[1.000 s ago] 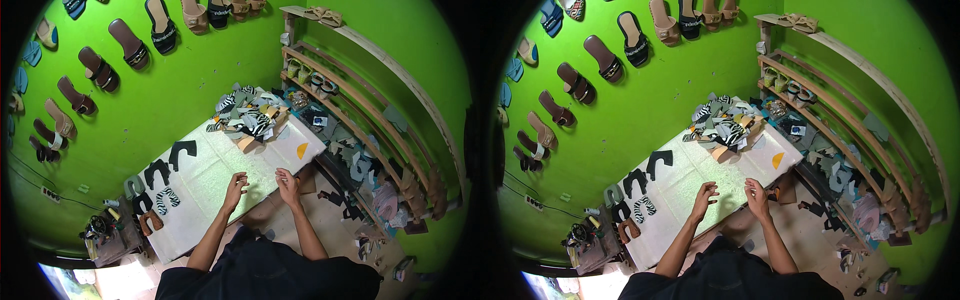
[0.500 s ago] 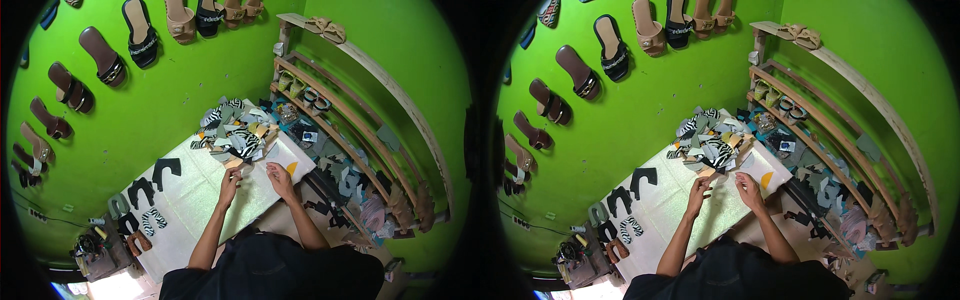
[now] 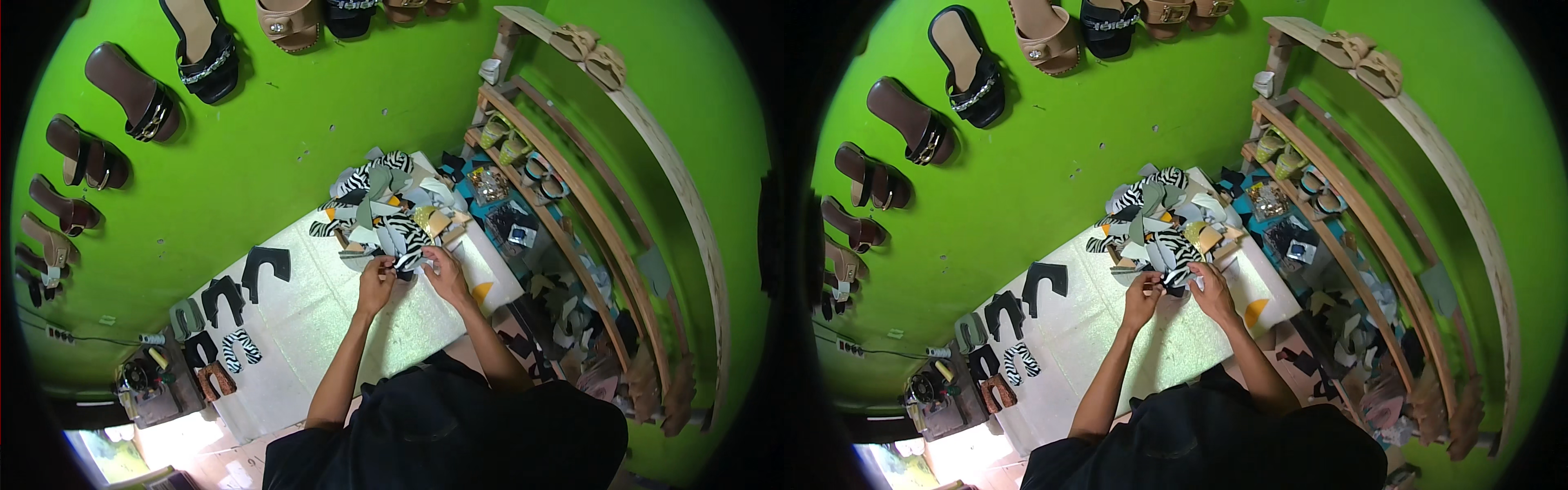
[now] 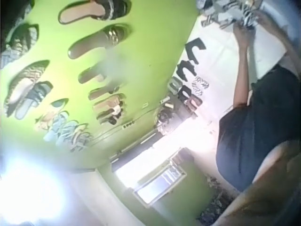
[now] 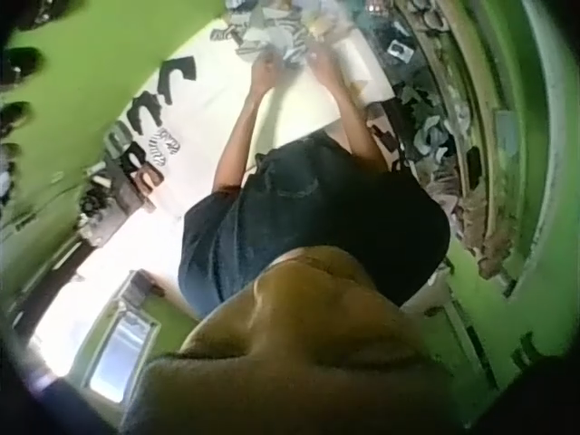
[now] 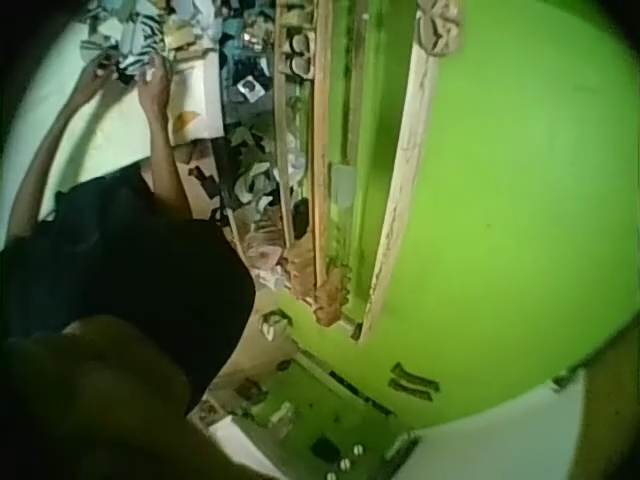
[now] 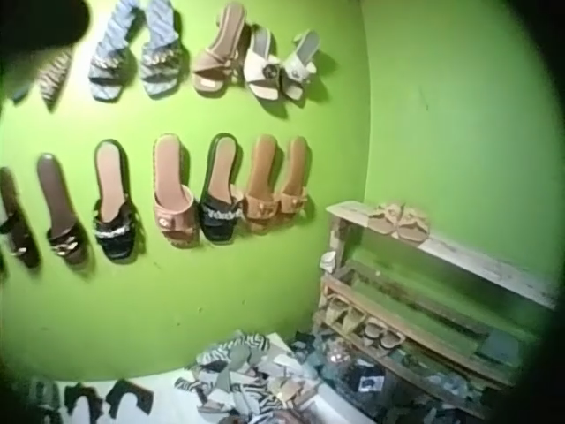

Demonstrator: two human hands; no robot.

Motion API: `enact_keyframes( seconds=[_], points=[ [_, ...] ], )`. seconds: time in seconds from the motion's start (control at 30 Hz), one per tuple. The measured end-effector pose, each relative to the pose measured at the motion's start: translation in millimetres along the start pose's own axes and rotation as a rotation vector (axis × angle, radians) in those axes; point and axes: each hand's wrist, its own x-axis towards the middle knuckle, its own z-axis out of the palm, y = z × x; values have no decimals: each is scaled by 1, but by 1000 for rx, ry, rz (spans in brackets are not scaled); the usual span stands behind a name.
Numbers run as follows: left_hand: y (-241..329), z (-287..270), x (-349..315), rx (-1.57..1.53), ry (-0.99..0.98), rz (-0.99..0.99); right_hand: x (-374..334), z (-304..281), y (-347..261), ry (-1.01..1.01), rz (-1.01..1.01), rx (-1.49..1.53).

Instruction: Arranging and inspecting zebra-patterned fabric shoe upper components on a workbench in a manufacturing workshop.

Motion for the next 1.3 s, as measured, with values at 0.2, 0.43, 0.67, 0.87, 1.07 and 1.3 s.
enact_keyframes(
  seconds=[0.2, 0.43, 0.67, 0.87, 1.07, 1.3],
  points=[
    [23, 21, 22, 547, -6, 186, 40, -5, 23, -155, -35, -187],
    [14, 33, 31, 656, 45, 170, 60, -5, 37, -242, -11, -174],
    [45, 30, 36, 343, 195, 52, 67, -23, 15, -79, -12, 1],
    [77, 6, 48, 3, 305, -48, 66, -37, -10, -59, -123, 202],
    [126, -10, 38, -480, 334, -184, 57, -35, -38, -100, -359, -48],
    [137, -12, 16, -651, 320, -366, 49, -18, -50, -3, -407, -1]
  ],
)
